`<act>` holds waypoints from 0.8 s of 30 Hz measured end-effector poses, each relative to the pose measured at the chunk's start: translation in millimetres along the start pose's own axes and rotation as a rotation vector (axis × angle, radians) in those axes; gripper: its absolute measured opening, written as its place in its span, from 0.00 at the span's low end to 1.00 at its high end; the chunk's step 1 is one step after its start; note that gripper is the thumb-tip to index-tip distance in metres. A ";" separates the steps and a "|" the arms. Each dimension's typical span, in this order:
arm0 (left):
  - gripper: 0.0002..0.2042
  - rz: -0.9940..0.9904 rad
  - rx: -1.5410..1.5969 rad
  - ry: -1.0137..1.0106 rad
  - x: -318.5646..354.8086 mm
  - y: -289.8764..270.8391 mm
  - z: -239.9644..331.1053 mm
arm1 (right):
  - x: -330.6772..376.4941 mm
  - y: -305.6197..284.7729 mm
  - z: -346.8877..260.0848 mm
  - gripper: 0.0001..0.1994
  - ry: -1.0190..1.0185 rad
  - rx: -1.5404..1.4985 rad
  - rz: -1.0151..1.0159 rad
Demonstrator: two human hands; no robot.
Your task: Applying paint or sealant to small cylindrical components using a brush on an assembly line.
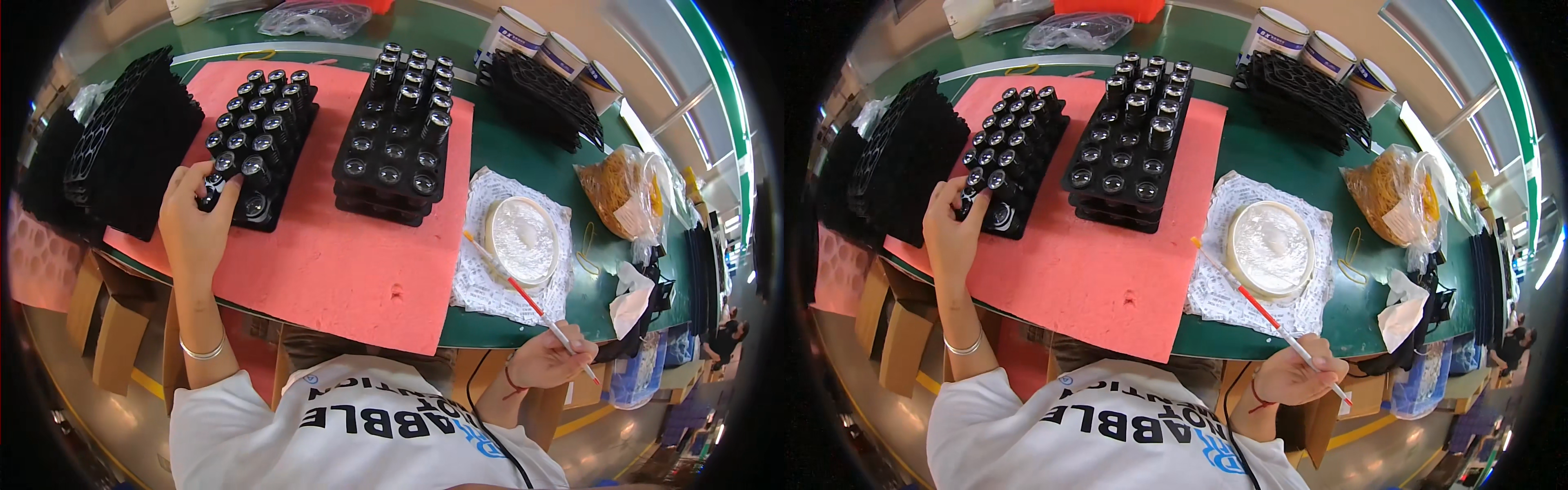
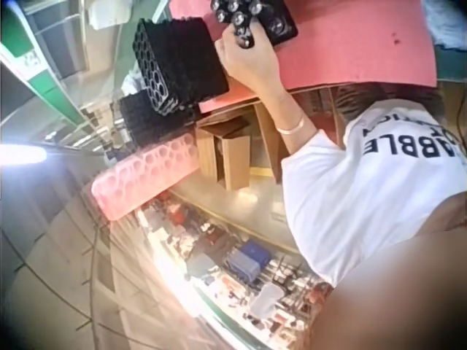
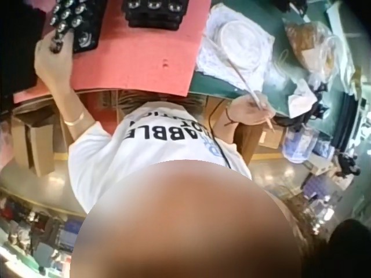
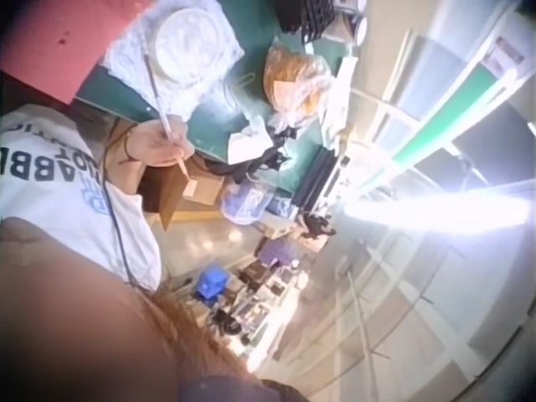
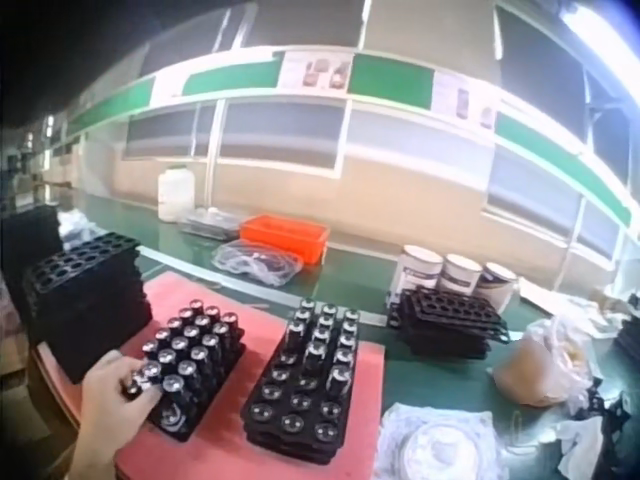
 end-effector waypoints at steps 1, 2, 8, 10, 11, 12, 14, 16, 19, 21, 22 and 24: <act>0.11 0.000 0.001 0.004 -0.9 -0.7 1.3 | -0.1 0.0 0.5 0.15 -0.003 -0.001 0.003; 0.11 -0.021 -0.040 0.009 -1.7 -2.0 2.5 | -0.6 -0.3 0.9 0.15 -0.013 0.019 -0.010; 0.10 -0.099 -0.037 0.109 -7.9 -13.4 5.7 | -1.4 -2.0 -2.0 0.13 -0.002 -0.026 -0.080; 0.10 -0.053 -0.001 0.088 -9.7 -22.5 19.8 | -1.3 -1.4 -1.2 0.12 0.010 -0.082 -0.150; 0.10 -0.045 -0.001 0.073 -12.3 -27.5 30.9 | -0.5 0.7 0.7 0.14 -0.020 -0.037 -0.081; 0.09 -0.029 0.070 0.087 -14.9 -28.0 43.9 | -0.1 1.6 1.2 0.15 -0.049 0.009 -0.015; 0.10 -0.108 0.146 0.251 -20.4 -24.4 82.3 | -0.8 0.7 0.9 0.15 -0.062 0.034 -0.002; 0.09 -0.117 0.112 0.408 -31.7 -4.8 106.3 | -1.5 0.5 -0.8 0.15 -0.075 0.067 -0.007; 0.12 -0.129 -0.057 0.549 -60.5 26.2 112.8 | -0.4 3.1 -3.8 0.13 0.017 -0.111 -0.117; 0.13 -0.219 -0.121 0.557 -69.1 47.2 114.1 | -1.6 7.2 -6.0 0.14 0.005 -0.049 -0.121; 0.14 -0.251 -0.120 0.575 -70.0 59.4 113.0 | -1.5 7.6 -6.9 0.14 0.021 -0.031 -0.119; 0.14 -0.369 -0.133 0.570 -68.3 72.2 119.6 | -0.9 8.1 -7.5 0.15 0.030 0.018 -0.096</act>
Point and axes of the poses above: each hand's wrist, its own x-axis away from the middle knuckle, its own y-axis out of the palm, z = x × y, the point moved 1 cm from there along -x, towards the middle knuckle, and after that the axes turned 1 degree about -x, right-handed, at the moved point
